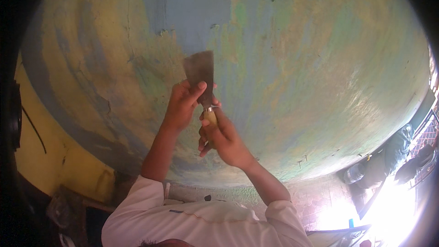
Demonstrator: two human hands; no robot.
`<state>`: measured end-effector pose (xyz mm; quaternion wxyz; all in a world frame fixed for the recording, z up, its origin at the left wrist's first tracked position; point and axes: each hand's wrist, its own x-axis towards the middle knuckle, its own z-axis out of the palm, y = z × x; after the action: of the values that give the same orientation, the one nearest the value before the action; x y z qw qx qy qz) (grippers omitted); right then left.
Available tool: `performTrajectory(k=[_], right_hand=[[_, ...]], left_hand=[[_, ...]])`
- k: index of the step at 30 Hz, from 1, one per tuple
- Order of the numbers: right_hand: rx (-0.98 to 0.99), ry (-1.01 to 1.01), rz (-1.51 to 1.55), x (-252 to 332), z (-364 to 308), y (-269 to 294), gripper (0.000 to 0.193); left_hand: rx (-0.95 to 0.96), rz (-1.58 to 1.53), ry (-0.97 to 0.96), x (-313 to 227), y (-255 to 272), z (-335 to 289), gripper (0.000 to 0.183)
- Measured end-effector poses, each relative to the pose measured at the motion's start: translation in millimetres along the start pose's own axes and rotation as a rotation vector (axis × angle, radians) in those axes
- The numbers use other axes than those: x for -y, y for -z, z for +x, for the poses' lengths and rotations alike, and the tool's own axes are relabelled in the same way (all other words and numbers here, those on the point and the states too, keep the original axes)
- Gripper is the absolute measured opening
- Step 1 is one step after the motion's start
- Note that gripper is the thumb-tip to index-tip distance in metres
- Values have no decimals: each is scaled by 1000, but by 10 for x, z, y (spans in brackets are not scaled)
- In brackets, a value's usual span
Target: The person uses a scraper to remove loose paint from a wall. They repeatedly scrape different sections of the wall, occasionally pausing to wipe the tool or adjust their position.
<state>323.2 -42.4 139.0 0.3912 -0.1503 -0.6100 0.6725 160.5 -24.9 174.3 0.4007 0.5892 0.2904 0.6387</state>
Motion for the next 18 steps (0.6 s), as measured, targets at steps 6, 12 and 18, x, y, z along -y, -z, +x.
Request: performTrajectory(k=[6,12,18], right_hand=[[133,11,-25,104,69,69,33],[3,92,35,167,136,-57,33],[-74,132,73,356,235,-116,33]], left_hand=[[-38,82,-49,-152,-81,177,38],[-42,33,-10,-215,-143,329,36],[-170,-2,-105,-249,-243,546,32]])
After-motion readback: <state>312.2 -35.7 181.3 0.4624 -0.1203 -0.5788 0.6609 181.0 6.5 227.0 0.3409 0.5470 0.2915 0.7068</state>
